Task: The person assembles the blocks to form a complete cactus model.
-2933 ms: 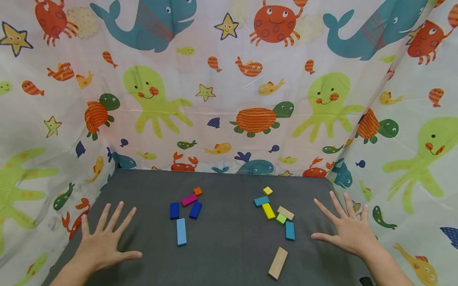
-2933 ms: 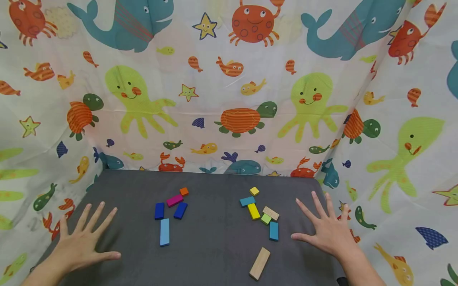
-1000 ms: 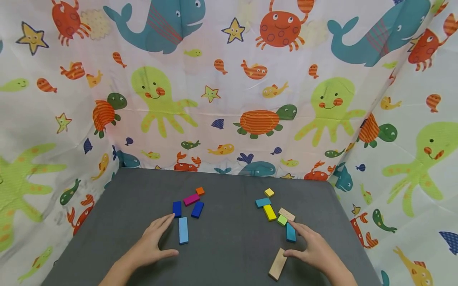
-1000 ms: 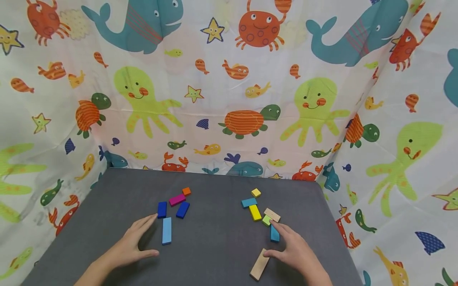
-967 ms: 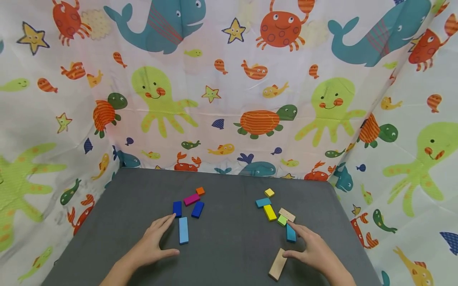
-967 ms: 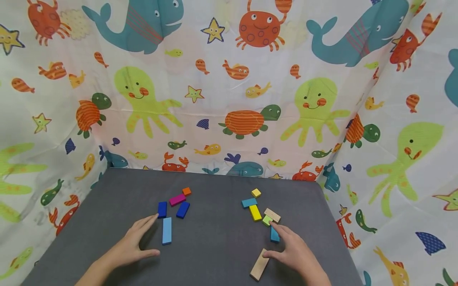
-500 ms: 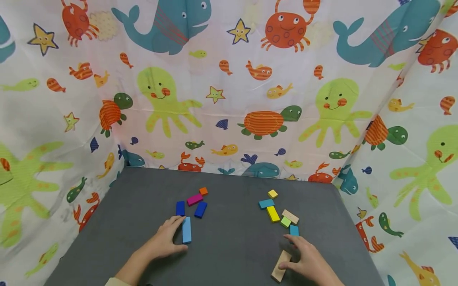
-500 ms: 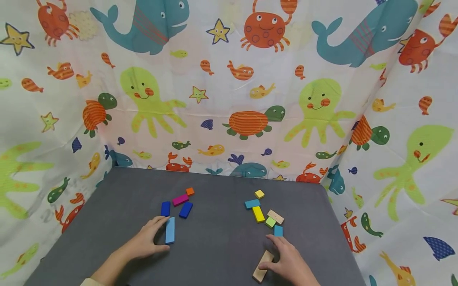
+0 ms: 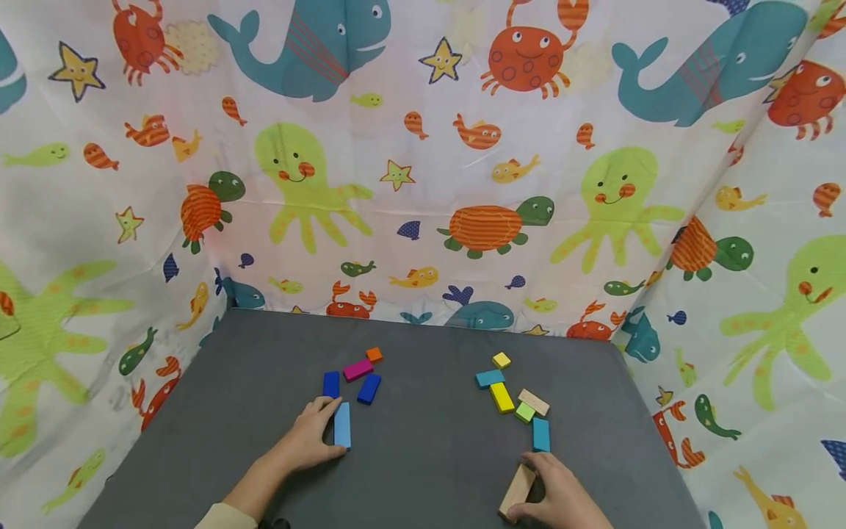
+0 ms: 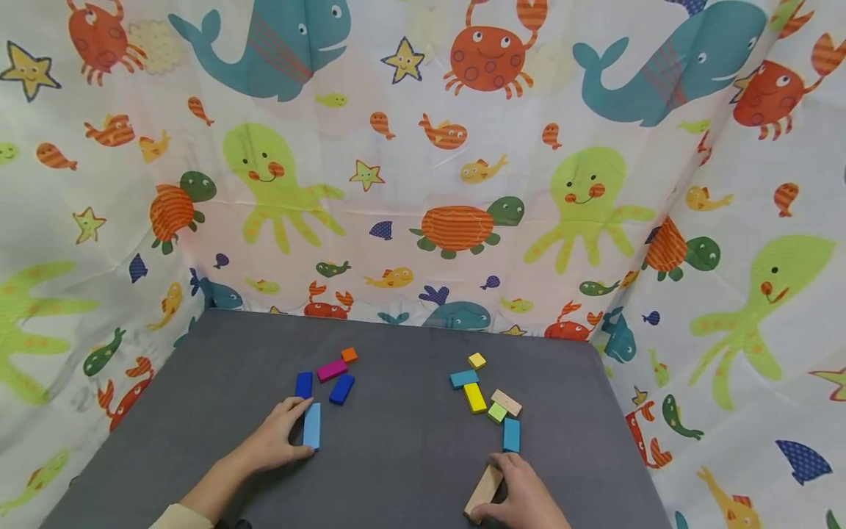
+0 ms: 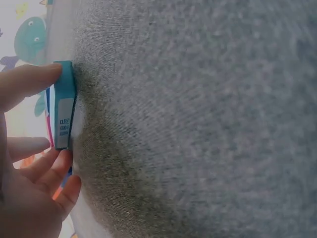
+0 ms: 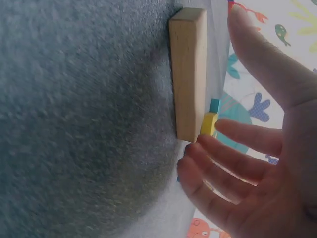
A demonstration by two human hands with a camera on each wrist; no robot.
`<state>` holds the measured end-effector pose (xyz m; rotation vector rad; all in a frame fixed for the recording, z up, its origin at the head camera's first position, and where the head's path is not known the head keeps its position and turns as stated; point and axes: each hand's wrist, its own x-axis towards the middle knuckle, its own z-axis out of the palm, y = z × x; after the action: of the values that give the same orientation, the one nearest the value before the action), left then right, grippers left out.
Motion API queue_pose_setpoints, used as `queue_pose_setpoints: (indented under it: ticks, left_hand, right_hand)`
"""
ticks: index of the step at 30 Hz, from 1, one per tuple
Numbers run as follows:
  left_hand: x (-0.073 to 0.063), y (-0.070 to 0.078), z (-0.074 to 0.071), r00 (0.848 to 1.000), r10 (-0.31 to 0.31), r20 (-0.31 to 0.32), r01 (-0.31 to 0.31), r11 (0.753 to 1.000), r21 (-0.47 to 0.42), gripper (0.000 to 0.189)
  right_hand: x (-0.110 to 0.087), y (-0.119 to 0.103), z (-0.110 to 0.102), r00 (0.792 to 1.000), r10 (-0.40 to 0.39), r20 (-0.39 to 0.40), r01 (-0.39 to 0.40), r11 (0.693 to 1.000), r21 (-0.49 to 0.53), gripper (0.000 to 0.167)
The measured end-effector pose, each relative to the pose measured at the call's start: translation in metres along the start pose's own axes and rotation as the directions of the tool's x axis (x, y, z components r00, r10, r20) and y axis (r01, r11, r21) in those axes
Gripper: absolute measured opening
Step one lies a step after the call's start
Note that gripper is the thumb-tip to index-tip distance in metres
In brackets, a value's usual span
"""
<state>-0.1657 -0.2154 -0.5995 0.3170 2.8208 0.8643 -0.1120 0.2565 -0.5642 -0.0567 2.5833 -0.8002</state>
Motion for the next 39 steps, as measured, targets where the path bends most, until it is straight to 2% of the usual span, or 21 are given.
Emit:
queue_pose_setpoints:
  ticks: [4, 12, 18, 21, 27, 32, 39]
  left_hand:
    - [0.001, -0.003, 0.001, 0.999, -0.012, 0.031, 0.012, 1.000, -0.012, 0.104]
    - [0.000, 0.003, -0.002, 0.998, -0.030, 0.047, 0.032, 0.999, -0.033, 0.099]
    - [-0.007, 0.022, 0.000, 1.000, 0.024, 0.020, -0.023, 0.997, -0.069, 0.098]
    - [-0.007, 0.033, 0.003, 0.998, 0.059, 0.030, -0.056, 0.995, -0.081, 0.098]
    - [-0.005, 0.057, 0.012, 0.990, 0.105, 0.095, -0.091, 0.985, -0.144, 0.097]
    - [-0.004, 0.075, 0.024, 0.976, 0.140, 0.166, -0.110, 0.978, -0.175, 0.097]
    - [-0.007, 0.091, 0.042, 0.954, 0.203, 0.220, -0.159, 0.967, -0.201, 0.095]
  right_hand:
    - [0.002, 0.004, 0.006, 0.999, 0.035, 0.030, -0.035, 0.999, -0.007, 0.091]
    - [0.003, 0.003, 0.010, 0.998, 0.029, 0.049, -0.028, 0.999, -0.020, 0.100]
    - [0.003, 0.000, 0.010, 0.997, 0.056, 0.056, -0.054, 0.998, -0.041, 0.105]
    - [0.002, -0.001, 0.009, 0.998, 0.047, 0.051, -0.045, 0.998, -0.053, 0.107]
    - [0.002, -0.004, 0.009, 0.998, 0.039, 0.040, -0.037, 0.997, -0.067, 0.107]
    - [0.002, -0.006, 0.009, 0.998, 0.036, 0.053, -0.033, 0.998, -0.055, 0.109]
    - [0.000, 0.000, 0.014, 0.998, 0.003, 0.066, -0.001, 0.999, -0.033, 0.109]
